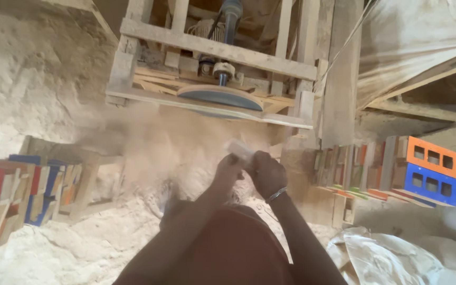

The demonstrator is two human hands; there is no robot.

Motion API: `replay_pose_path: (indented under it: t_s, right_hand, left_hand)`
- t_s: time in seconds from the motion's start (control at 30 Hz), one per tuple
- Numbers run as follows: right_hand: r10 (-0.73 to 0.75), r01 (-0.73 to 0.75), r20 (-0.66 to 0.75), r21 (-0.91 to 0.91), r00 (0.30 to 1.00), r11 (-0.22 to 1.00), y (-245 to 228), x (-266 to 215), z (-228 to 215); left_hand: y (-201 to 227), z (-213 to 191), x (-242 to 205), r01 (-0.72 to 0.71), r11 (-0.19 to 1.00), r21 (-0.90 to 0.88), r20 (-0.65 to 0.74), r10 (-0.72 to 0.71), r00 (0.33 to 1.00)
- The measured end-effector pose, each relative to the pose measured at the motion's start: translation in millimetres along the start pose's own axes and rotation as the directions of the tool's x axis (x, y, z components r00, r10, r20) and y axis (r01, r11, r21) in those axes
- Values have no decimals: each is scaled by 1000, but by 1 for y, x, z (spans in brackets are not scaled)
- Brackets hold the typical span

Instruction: The person repeatedly picks up small, colorful wooden blocks and presses them against a rotating grinding wheel to smooth their surfaces. After each block is processed, it is placed on a growing stack nearby.

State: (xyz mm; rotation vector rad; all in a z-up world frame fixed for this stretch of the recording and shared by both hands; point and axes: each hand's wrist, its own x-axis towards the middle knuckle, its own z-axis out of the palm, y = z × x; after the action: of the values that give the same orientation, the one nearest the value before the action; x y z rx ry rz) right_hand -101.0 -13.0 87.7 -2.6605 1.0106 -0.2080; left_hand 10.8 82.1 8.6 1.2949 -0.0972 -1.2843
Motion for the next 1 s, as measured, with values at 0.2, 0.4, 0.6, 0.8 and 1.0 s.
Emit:
replay_pose_path:
  t_s: [0.2, 0.4, 0.6, 0.8, 1.0]
  right_hand:
    - [-131, 89, -548, -103, 826, 991, -17, 10, 5]
    - [328, -272, 443, 849, 834, -453, -14, 36, 73]
    - [445, -117, 516, 739, 732, -664, -28, 120, 117]
    - [564, -241, 538, 822, 626, -516, -41, 162, 124]
    - [672, -259, 589, 806, 448, -533, -46, 172, 122]
  left_hand:
    - [17, -29, 20, -37, 855, -518, 46, 71, 996]
    - [44, -58, 53, -73, 777, -625, 72, 150, 986]
    - [53, -82, 116, -106, 813, -572, 84, 187, 979]
    - [73, -104, 176, -81, 975, -208, 32, 90, 995]
    - [87, -101, 169, 172, 948, -266, -106, -206, 973]
